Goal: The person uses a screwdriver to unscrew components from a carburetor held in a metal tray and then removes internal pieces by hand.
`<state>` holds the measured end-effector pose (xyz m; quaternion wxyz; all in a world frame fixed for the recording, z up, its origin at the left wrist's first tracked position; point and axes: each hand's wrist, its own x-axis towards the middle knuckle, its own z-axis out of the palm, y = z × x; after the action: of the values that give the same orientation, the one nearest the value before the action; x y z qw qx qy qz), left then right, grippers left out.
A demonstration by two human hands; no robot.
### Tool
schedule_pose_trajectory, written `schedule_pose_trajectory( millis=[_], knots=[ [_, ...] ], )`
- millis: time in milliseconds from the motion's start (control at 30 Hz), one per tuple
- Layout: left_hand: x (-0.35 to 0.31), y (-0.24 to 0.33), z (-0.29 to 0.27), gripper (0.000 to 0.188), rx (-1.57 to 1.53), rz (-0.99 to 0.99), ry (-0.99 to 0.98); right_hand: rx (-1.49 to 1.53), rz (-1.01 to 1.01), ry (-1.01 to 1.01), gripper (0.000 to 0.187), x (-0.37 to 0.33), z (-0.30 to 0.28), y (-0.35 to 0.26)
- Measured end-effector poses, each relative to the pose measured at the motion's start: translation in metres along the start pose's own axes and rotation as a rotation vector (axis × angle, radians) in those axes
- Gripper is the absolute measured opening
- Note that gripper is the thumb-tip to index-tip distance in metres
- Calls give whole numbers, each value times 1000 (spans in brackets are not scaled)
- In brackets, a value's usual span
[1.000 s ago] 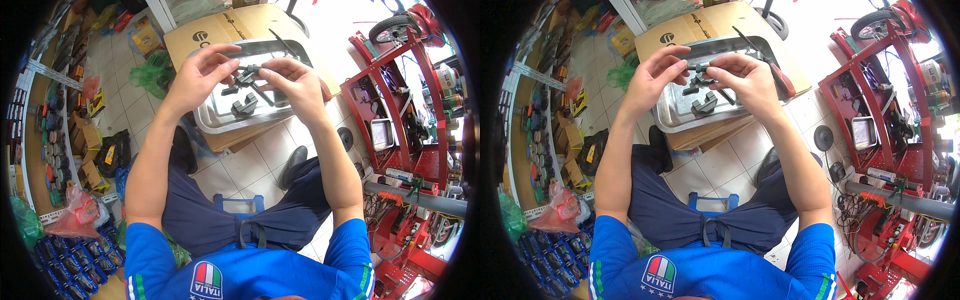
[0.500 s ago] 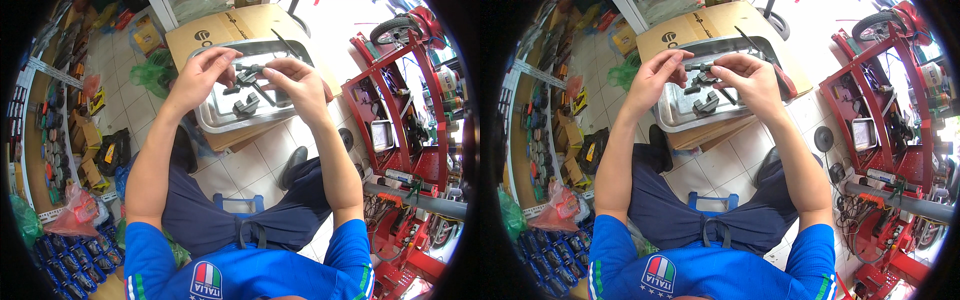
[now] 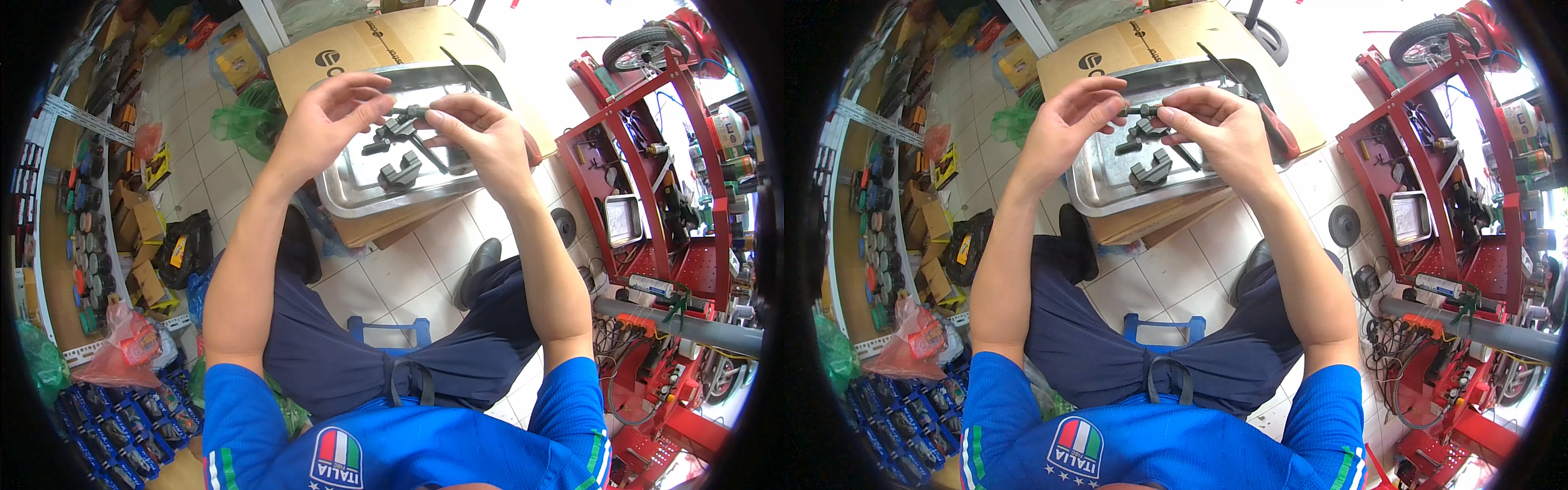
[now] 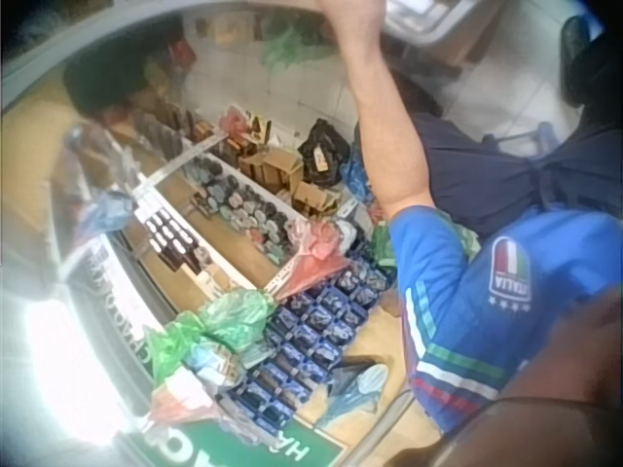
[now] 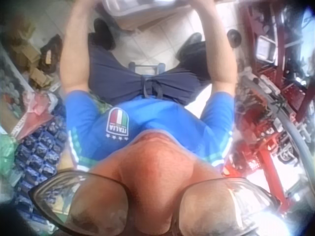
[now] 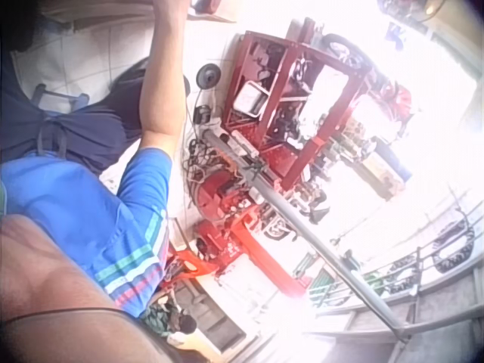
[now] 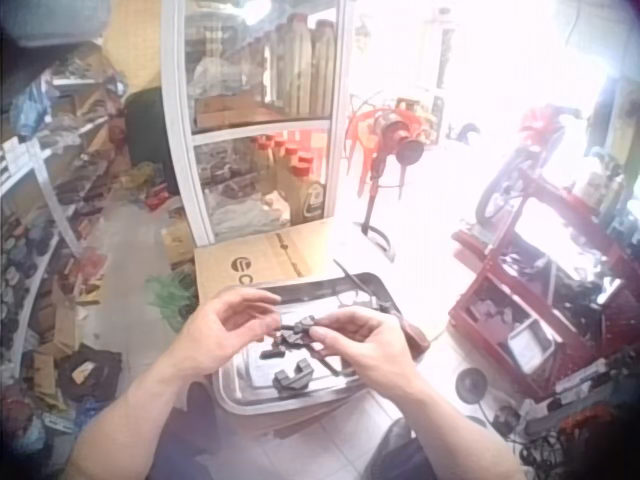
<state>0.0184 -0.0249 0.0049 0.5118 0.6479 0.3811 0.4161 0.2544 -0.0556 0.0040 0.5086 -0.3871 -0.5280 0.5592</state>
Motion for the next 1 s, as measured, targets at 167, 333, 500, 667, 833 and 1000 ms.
schedule_pose_trajectory(
  millis=[167, 333, 500, 667, 833, 1000],
  knots=[
    [1, 0, 3, 37, -104, -104, -32, 16, -3, -3, 22, 0, -1, 1],
    [-3, 3, 9, 38, 3, 45, 23, 37, 0, -1, 22, 0, -2, 3],
    [1, -4, 4, 37, -13, -44, 18, 21, 1, 2, 21, 0, 1, 1],
    [4, -5, -5, 37, -6, -234, -68, 21, -6, -3, 21, 0, 0, 2],
    [-1, -2, 5, 35, 28, -94, -27, 19, -13, -6, 22, 0, 0, 1],
    [-2, 5, 7, 29, 61, -48, 28, 52, -14, -2, 22, 0, -1, 1]
  ],
)
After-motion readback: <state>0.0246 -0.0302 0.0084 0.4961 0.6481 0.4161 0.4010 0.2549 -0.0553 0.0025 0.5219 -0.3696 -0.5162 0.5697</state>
